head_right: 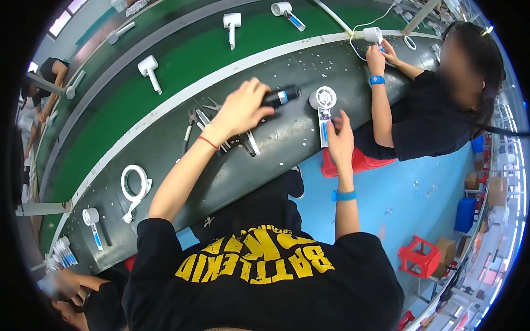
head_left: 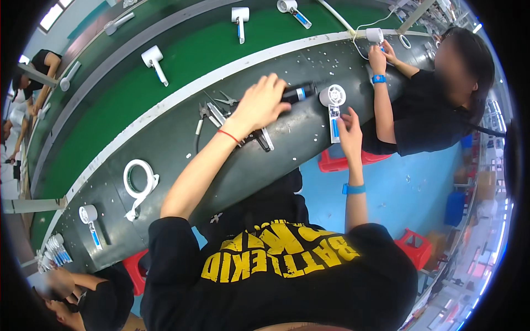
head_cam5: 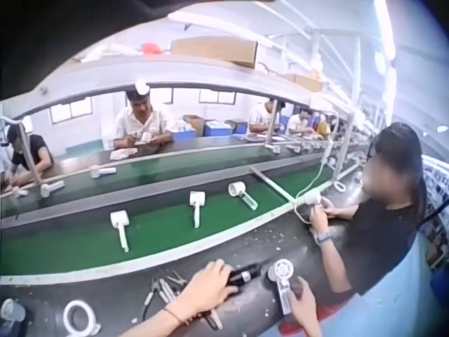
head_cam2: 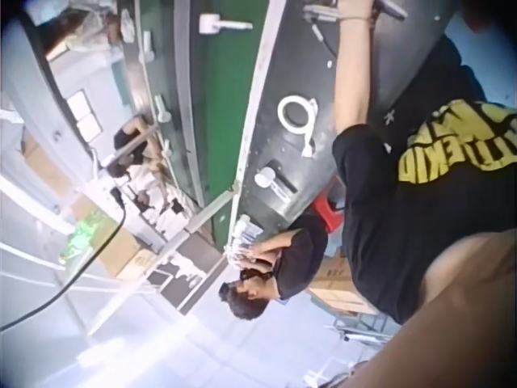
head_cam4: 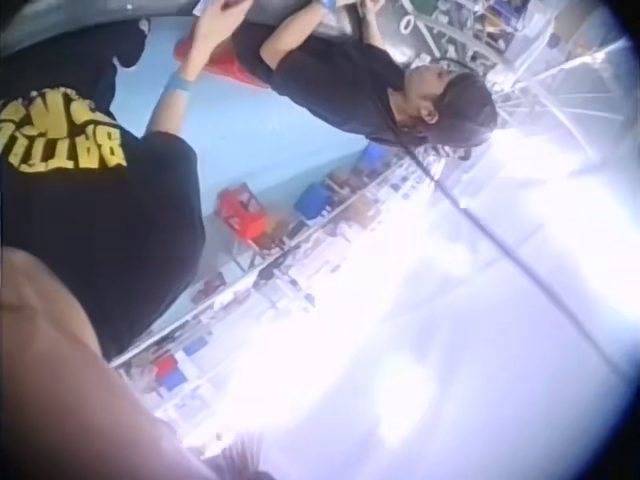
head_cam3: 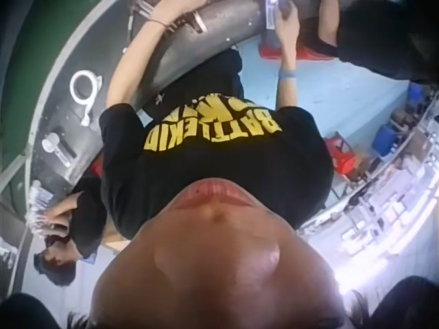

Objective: Assembling the internal components and housing of small handheld portable fans on a factory production line.

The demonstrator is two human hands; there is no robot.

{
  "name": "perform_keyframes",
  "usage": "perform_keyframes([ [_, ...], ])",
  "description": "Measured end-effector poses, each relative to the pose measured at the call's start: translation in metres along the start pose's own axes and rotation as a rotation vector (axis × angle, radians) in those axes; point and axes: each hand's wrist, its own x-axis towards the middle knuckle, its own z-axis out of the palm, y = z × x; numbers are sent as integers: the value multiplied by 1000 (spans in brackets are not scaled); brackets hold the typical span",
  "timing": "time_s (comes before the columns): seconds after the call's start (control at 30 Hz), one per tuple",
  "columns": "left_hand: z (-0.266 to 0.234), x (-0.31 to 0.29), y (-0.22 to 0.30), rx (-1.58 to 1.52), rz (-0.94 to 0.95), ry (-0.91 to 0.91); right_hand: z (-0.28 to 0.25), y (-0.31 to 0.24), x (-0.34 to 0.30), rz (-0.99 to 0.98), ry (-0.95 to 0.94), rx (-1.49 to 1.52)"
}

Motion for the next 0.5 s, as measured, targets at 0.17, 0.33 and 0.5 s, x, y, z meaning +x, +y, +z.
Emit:
perform_keyframes([
  [0.17, -27, 45, -16, -370, -263, 271, 24, -21, 18, -115, 71, -385],
  [0.33, -49, 70, -16, -925, -494, 180, 4, 9, 34, -52, -123, 209],
  [0.5, 43, 60, -33, -744, -672, 8, -19, -37, -26, -15, -177, 512],
])
